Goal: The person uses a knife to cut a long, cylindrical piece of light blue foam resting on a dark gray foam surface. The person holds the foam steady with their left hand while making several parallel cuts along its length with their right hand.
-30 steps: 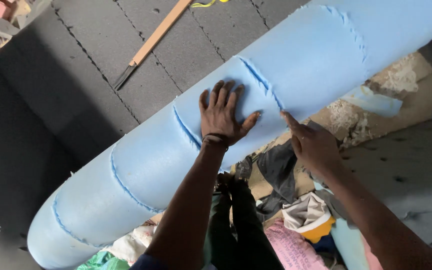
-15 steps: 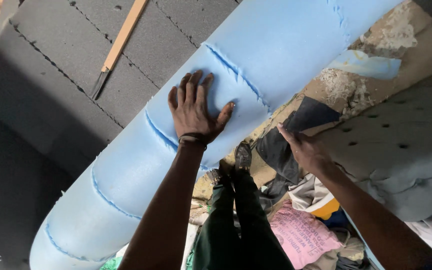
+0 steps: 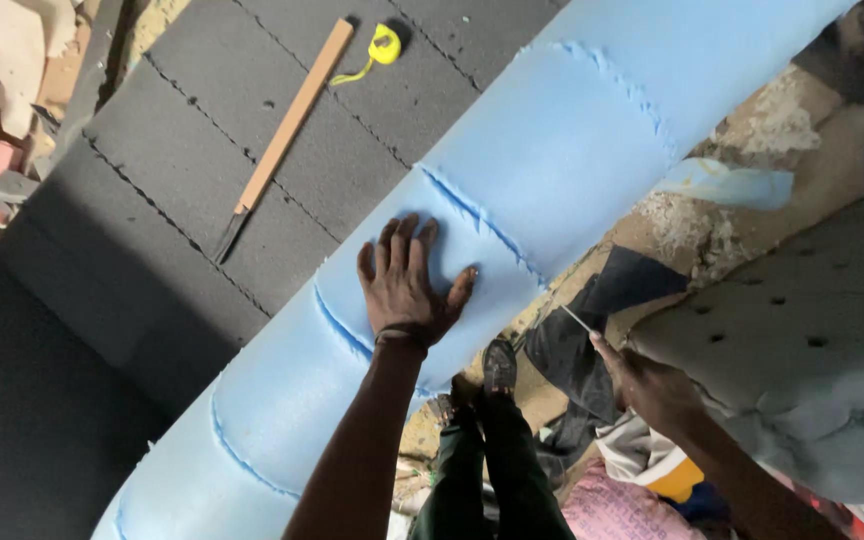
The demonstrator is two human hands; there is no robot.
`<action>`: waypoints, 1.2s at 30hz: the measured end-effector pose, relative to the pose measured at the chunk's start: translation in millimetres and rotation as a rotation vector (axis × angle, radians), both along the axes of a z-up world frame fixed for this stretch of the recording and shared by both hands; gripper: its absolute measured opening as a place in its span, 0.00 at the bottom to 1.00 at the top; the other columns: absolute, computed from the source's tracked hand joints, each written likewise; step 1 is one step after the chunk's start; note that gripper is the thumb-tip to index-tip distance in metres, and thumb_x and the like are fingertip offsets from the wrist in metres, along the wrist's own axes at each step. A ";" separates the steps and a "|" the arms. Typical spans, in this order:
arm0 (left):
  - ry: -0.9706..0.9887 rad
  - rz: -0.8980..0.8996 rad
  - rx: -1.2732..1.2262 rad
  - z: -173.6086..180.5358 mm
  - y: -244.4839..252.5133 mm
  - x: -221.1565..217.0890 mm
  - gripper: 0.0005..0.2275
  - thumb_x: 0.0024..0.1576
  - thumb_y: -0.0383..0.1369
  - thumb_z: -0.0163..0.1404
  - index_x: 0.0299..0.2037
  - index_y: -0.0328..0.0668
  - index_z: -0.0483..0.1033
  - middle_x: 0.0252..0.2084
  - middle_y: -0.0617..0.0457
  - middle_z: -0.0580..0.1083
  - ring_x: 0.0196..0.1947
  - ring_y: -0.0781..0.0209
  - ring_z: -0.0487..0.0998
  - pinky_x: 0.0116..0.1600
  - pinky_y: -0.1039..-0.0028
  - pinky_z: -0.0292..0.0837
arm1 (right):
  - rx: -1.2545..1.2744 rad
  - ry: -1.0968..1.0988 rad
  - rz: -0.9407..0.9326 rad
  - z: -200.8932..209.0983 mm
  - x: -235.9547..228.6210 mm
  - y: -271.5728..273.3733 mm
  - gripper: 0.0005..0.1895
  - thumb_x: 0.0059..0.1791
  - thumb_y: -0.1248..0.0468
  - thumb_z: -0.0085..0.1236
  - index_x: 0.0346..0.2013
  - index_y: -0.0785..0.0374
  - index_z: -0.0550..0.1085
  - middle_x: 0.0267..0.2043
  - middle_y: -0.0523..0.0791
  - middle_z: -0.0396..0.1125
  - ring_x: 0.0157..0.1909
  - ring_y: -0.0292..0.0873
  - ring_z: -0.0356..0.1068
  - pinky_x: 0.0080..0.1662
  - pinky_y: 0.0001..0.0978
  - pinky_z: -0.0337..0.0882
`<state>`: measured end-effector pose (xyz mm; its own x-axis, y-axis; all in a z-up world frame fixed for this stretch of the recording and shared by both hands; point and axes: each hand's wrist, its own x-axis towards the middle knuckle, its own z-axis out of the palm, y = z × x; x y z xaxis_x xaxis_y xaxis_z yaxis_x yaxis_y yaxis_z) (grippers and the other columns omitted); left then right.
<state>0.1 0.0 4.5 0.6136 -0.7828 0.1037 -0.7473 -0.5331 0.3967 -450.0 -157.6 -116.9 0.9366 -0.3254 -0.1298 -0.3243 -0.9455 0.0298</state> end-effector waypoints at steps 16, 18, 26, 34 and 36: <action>0.080 0.136 -0.023 26.3 -24.4 -2.6 0.33 0.68 0.68 0.39 0.66 0.53 0.77 0.66 0.51 0.74 0.67 0.44 0.71 0.74 0.48 0.56 | 0.321 -0.120 -0.372 170.5 22.7 -90.8 0.39 0.61 0.49 0.49 0.89 0.42 0.57 0.43 0.42 0.63 0.21 0.45 0.62 0.25 0.44 0.65; 0.148 0.282 -0.110 31.3 -55.8 -3.8 0.30 0.68 0.66 0.39 0.54 0.52 0.81 0.54 0.50 0.77 0.56 0.44 0.75 0.66 0.50 0.63 | 0.359 -0.180 -0.383 176.9 57.3 -130.1 0.39 0.61 0.49 0.50 0.88 0.43 0.59 0.76 0.48 0.74 0.28 0.54 0.82 0.28 0.48 0.77; 0.216 0.321 -0.057 19.5 -262.2 -27.5 0.36 0.70 0.63 0.38 0.83 0.52 0.65 0.88 0.46 0.62 0.87 0.43 0.58 0.84 0.39 0.48 | 0.481 -0.253 -0.190 234.2 181.2 -268.4 0.33 0.61 0.62 0.50 0.83 0.52 0.71 0.59 0.52 0.83 0.34 0.60 0.80 0.41 0.50 0.76; 0.047 0.380 -0.021 8.4 -309.4 -40.1 0.28 0.71 0.56 0.43 0.74 0.51 0.77 0.76 0.53 0.76 0.78 0.44 0.70 0.81 0.44 0.54 | 0.617 0.101 -0.156 256.9 232.4 -347.3 0.39 0.59 0.59 0.47 0.88 0.39 0.64 0.48 0.51 0.81 0.32 0.64 0.77 0.39 0.57 0.72; 0.046 0.406 -0.025 11.0 -312.9 -38.7 0.27 0.69 0.56 0.44 0.69 0.50 0.80 0.72 0.53 0.78 0.76 0.45 0.71 0.81 0.44 0.55 | 0.661 0.130 -0.120 259.2 251.1 -350.7 0.39 0.59 0.59 0.46 0.87 0.40 0.64 0.61 0.52 0.81 0.37 0.70 0.81 0.41 0.61 0.74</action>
